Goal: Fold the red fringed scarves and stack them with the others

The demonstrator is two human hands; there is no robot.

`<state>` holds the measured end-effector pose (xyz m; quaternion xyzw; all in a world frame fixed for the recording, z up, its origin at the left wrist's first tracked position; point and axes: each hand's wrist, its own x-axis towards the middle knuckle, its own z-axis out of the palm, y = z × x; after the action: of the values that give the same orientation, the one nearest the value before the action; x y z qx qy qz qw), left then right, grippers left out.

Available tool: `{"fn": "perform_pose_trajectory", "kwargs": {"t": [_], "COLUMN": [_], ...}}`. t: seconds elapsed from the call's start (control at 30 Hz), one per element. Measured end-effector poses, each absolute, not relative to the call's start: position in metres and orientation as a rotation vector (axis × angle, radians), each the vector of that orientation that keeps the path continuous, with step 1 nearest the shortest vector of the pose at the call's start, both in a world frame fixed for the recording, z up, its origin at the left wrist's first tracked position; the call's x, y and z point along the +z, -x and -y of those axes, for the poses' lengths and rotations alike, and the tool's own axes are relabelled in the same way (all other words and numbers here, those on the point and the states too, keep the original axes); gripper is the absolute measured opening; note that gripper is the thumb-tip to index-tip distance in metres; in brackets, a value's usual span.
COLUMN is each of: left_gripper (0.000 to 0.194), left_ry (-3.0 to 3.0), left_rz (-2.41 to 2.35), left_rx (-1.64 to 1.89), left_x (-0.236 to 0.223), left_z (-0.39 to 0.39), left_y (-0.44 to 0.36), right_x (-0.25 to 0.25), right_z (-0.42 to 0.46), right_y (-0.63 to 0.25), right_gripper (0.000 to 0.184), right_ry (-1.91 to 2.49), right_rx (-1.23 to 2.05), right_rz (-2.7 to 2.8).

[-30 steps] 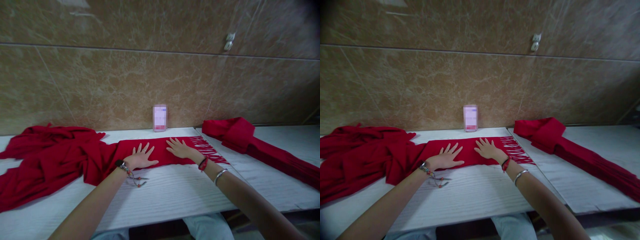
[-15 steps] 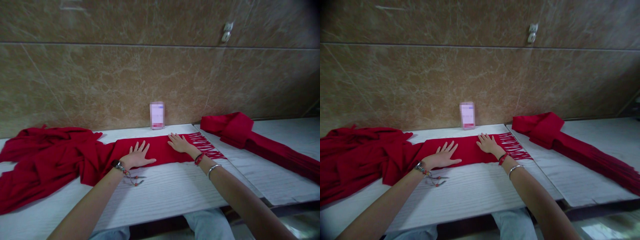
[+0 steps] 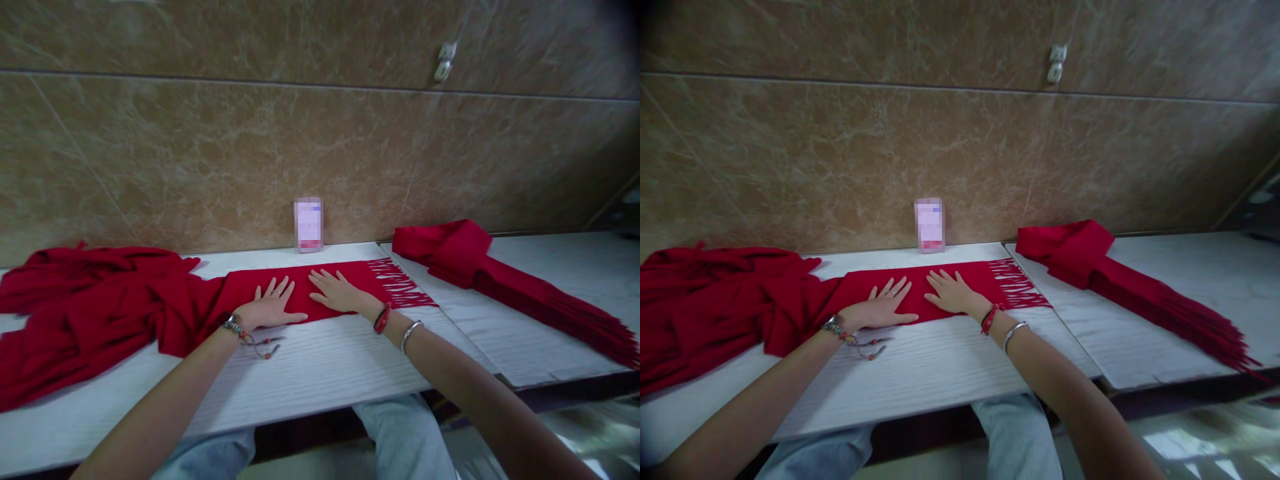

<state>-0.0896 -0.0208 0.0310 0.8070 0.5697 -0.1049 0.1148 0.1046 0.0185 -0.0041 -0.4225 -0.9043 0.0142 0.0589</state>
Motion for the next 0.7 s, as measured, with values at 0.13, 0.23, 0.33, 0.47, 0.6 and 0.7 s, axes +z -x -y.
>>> {"fn": "perform_pose_trajectory", "kwargs": {"t": [0.13,0.23,0.33,0.47,0.6,0.7], "left_gripper": [0.1,0.094,0.088,0.066,0.029,0.038], "left_ry": [-2.376,-2.482,-2.665,-2.909,-2.95,-2.941], "left_rz": [-1.663,-1.642,-1.594,-1.375,-1.198,-1.16], "left_rx": [-0.292,-0.189,-0.046,0.038,-0.092,-0.119], "left_x": [0.026,0.017,0.016,0.033,0.048,0.047], "left_z": [0.02,0.022,0.028,0.038,0.045,0.046], "left_y": [0.092,0.097,0.102,0.108,0.114,0.117], "right_x": [-0.005,-0.005,-0.004,0.009,0.024,0.025], "right_z": [-0.018,-0.017,-0.016,-0.008,0.008,0.016], "right_y": [-0.108,-0.108,-0.108,-0.11,-0.113,-0.113], "right_gripper": [0.057,0.057,0.055,0.038,0.029,0.032], "right_ry": [1.275,1.272,1.214,0.893,0.606,0.517], "right_rx": [0.013,0.032,0.028,0.073,0.253,0.237], "right_rz": [2.712,2.681,2.618,2.581,2.677,2.764]}}
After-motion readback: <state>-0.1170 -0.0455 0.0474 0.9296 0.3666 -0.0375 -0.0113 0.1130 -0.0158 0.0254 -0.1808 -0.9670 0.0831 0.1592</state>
